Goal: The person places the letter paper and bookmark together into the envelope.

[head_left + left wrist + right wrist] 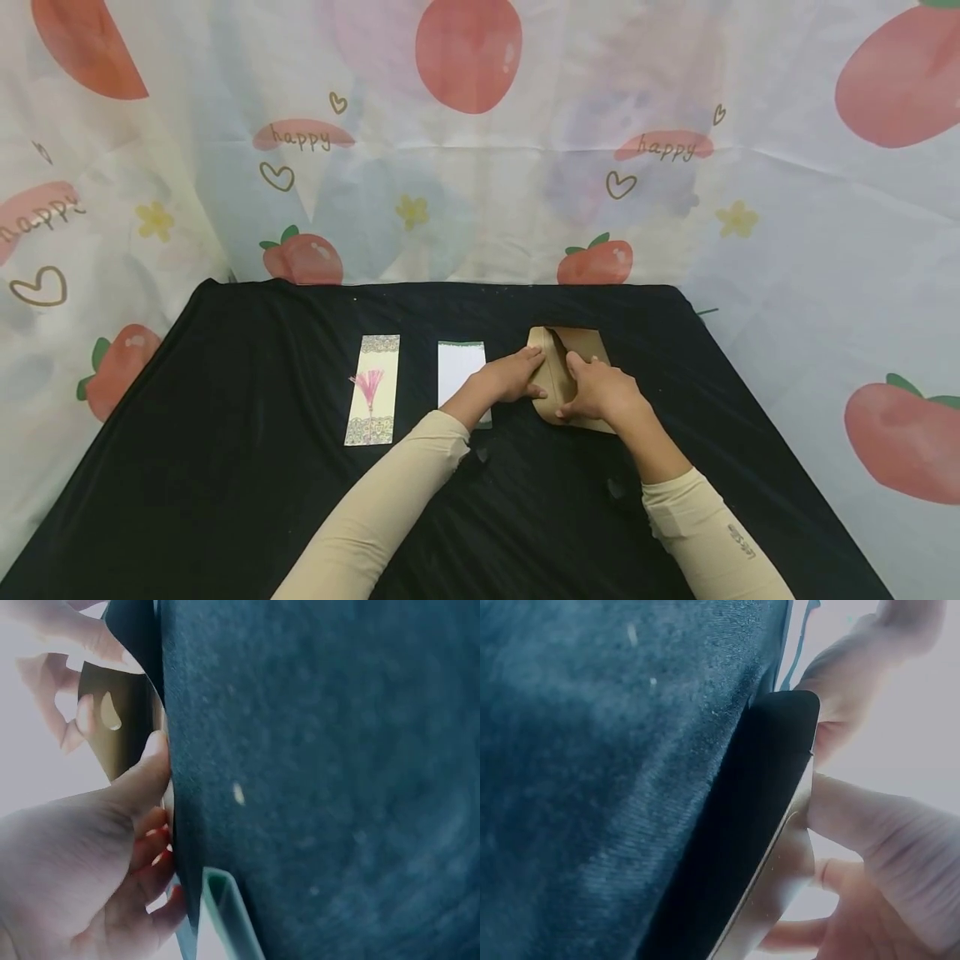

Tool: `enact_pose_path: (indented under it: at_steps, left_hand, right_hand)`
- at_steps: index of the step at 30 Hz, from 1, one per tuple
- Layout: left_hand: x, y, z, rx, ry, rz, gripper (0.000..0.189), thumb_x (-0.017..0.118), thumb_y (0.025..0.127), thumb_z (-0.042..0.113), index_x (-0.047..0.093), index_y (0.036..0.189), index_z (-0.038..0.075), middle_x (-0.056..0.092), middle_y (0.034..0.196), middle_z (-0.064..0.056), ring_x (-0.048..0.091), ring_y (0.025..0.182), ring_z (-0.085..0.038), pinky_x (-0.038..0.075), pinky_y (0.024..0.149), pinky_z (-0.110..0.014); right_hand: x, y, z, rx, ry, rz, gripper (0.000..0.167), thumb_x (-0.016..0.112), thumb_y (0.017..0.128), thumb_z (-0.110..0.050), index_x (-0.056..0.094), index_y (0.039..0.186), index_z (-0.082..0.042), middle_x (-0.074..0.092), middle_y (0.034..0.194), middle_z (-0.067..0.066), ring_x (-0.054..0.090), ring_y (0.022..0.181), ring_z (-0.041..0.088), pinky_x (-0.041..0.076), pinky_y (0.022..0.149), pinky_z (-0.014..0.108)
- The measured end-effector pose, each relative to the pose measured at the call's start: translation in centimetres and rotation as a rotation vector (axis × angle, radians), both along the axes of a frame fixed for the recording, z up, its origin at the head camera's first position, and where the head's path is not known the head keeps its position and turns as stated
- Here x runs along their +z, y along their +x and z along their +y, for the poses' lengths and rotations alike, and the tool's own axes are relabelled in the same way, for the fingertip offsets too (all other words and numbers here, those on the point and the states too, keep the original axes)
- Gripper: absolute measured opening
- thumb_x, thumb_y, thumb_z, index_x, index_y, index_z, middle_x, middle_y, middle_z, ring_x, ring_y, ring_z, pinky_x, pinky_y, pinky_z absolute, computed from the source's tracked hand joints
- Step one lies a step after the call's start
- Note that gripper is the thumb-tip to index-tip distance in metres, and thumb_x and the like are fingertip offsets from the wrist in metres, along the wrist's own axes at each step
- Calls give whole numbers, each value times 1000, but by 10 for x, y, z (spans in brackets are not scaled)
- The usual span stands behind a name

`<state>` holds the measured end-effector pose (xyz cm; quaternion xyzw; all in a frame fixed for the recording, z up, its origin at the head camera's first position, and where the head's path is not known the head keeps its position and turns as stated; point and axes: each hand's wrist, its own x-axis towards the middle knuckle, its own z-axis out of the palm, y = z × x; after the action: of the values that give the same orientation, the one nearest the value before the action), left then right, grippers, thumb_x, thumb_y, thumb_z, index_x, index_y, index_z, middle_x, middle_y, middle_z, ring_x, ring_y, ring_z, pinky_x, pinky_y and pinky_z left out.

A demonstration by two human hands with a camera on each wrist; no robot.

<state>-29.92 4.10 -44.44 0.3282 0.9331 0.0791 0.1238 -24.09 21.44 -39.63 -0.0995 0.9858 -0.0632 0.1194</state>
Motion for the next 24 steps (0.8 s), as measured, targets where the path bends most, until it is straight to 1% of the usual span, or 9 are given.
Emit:
enact_pose_path:
  at_steps: [3, 6, 9, 11, 13, 15, 18, 21, 24]
  left_hand:
    - [-1, 1, 0, 26, -25, 32, 78, 61, 102, 49, 32, 163, 8, 24, 169, -6, 24, 153, -18, 31, 117, -30]
    - [-2, 3, -1, 44, -40, 65, 78, 61, 101, 51, 34, 163, 11, 26, 169, -5, 27, 152, -16, 37, 114, -31]
    - [-3, 4, -1, 38, -44, 95, 76, 61, 101, 50, 36, 162, 11, 28, 168, -5, 29, 151, -16, 39, 112, -31]
    - [-2, 5, -1, 29, -55, 125, 75, 62, 101, 50, 38, 161, 11, 30, 167, -5, 33, 149, -17, 39, 112, -32]
    - [-1, 6, 0, 25, -71, 158, 74, 63, 101, 50, 41, 160, 11, 33, 166, -5, 38, 147, -18, 41, 111, -32]
    - [0, 7, 0, 25, -94, 200, 72, 64, 100, 51, 45, 157, 11, 37, 163, -5, 48, 139, -20, 46, 106, -34]
    - [3, 8, 1, 30, -114, 237, 68, 66, 99, 52, 51, 153, 12, 41, 161, -4, 57, 130, -21, 51, 99, -35]
    - [5, 10, 0, 37, -118, 238, 67, 68, 99, 51, 53, 151, 13, 42, 160, -5, 57, 130, -21, 53, 96, -36]
    - [8, 12, -2, 48, -116, 221, 69, 68, 99, 49, 49, 155, 14, 40, 162, -5, 47, 141, -19, 51, 100, -37]
  right_hand:
    - [-2, -2, 0, 15, -16, -14, 74, 90, 79, -40, 51, 131, -3, 59, 122, 30, 63, 98, 48, 51, 78, 63]
    - [-4, -2, -1, 28, -39, -23, 70, 90, 79, -39, 51, 127, -5, 61, 119, 26, 63, 95, 44, 51, 76, 60]
    - [-4, -1, 1, 40, -57, -18, 69, 91, 78, -38, 52, 124, -5, 60, 119, 27, 63, 95, 44, 51, 76, 59]
    - [-4, -1, 2, 51, -65, -12, 68, 92, 78, -36, 52, 122, -4, 60, 115, 26, 62, 93, 43, 51, 75, 58]
    - [-4, 0, 2, 64, -71, -8, 66, 92, 77, -35, 52, 120, -4, 60, 110, 24, 62, 90, 42, 51, 75, 56]
    - [-5, 0, 2, 72, -75, -3, 64, 92, 77, -35, 52, 117, -4, 60, 105, 21, 62, 87, 39, 51, 74, 54]
    - [-4, -1, 2, 76, -77, 2, 63, 92, 77, -35, 52, 114, -4, 59, 102, 19, 61, 85, 38, 51, 73, 53]
    - [-4, -2, 2, 63, -72, 1, 63, 93, 77, -35, 52, 114, -5, 59, 104, 20, 61, 86, 38, 51, 73, 53]
    - [-5, -3, 2, 52, -66, -3, 62, 92, 77, -35, 52, 115, -5, 60, 107, 21, 62, 87, 38, 51, 72, 53]
